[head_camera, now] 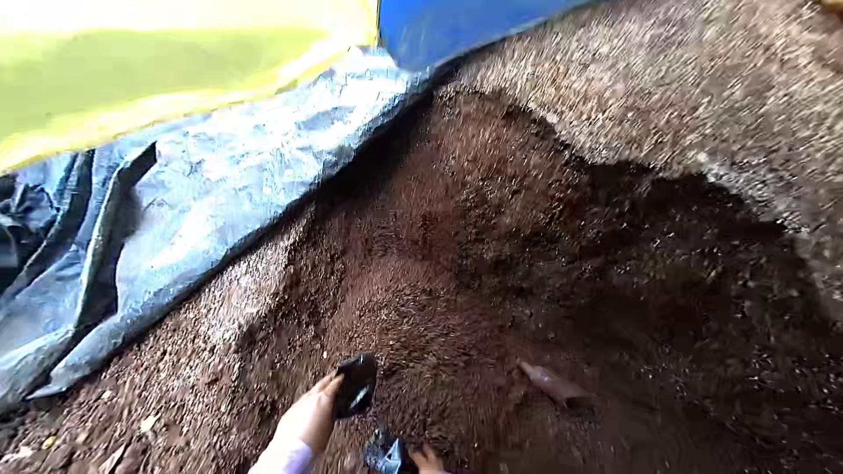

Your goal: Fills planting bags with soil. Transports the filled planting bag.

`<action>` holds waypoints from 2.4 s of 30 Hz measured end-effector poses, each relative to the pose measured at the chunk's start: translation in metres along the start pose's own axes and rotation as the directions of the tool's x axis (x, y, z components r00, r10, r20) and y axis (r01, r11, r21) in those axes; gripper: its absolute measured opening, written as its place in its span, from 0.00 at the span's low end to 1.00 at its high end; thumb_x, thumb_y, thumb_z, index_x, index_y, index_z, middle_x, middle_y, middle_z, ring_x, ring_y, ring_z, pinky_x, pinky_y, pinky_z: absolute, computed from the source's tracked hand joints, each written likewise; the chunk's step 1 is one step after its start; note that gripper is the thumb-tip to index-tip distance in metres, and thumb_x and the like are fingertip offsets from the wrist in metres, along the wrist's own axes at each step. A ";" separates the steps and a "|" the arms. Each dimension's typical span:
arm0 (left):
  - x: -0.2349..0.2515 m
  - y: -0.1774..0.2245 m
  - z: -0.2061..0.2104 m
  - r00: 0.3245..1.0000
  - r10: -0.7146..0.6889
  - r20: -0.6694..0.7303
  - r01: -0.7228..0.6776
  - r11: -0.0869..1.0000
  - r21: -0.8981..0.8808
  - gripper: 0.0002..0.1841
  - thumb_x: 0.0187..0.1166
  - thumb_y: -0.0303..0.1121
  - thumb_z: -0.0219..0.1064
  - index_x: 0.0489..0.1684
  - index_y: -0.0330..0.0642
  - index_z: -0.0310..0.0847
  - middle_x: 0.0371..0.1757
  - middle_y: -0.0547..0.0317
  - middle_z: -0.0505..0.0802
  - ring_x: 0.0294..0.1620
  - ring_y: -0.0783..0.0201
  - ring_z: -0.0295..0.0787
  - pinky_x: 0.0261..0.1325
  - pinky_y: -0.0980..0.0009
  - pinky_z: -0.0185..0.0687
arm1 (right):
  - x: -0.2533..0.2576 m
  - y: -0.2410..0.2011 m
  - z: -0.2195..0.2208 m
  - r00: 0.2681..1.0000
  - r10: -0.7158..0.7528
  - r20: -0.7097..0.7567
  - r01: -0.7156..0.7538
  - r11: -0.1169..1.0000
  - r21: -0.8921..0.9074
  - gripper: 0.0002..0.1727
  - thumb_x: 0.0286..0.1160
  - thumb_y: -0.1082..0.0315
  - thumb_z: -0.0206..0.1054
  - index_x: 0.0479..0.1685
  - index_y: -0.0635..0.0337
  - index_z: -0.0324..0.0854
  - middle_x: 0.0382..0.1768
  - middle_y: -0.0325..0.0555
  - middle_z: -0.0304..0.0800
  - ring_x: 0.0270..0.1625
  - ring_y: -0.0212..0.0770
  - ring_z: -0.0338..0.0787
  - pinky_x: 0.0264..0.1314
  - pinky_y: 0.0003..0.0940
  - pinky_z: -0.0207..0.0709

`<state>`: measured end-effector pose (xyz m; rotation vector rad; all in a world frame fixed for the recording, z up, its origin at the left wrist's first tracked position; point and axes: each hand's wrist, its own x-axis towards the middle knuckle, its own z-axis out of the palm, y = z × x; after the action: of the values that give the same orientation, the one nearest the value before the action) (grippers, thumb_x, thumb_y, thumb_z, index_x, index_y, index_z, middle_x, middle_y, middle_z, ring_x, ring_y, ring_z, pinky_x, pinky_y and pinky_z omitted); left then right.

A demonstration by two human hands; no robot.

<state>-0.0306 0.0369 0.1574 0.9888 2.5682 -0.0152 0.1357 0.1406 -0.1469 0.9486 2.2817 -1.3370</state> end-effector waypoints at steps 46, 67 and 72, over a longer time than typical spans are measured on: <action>0.010 -0.042 0.059 0.980 0.058 0.191 0.025 0.913 -0.406 0.27 0.78 0.27 0.68 0.80 0.47 0.78 0.72 0.47 0.89 0.71 0.50 0.88 0.77 0.48 0.78 | -0.018 0.045 0.001 0.844 0.456 0.284 0.005 -0.535 0.845 0.52 0.79 0.22 0.43 0.96 0.46 0.42 0.90 0.61 0.57 0.86 0.64 0.69 0.77 0.69 0.73; 0.098 0.096 0.130 0.945 0.074 0.320 0.158 0.753 -0.639 0.42 0.70 0.30 0.76 0.90 0.43 0.62 0.76 0.37 0.84 0.79 0.43 0.79 0.83 0.43 0.69 | -0.046 -0.057 -0.184 0.921 0.385 0.067 -0.077 0.010 0.997 0.39 0.91 0.36 0.31 0.84 0.56 0.62 0.67 0.60 0.80 0.63 0.53 0.84 0.60 0.56 0.79; 0.088 0.096 0.134 0.971 0.090 0.220 0.053 0.820 -0.569 0.41 0.67 0.25 0.76 0.87 0.32 0.63 0.77 0.33 0.82 0.82 0.41 0.76 0.86 0.43 0.65 | -0.059 -0.080 -0.185 0.939 0.292 -0.182 0.066 0.366 0.928 0.24 0.97 0.61 0.44 0.81 0.65 0.70 0.74 0.57 0.80 0.72 0.44 0.81 0.75 0.44 0.73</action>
<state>0.0186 0.1458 0.0139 0.7192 2.1306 0.5795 0.1323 0.2510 0.0323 1.7147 1.3569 -2.6533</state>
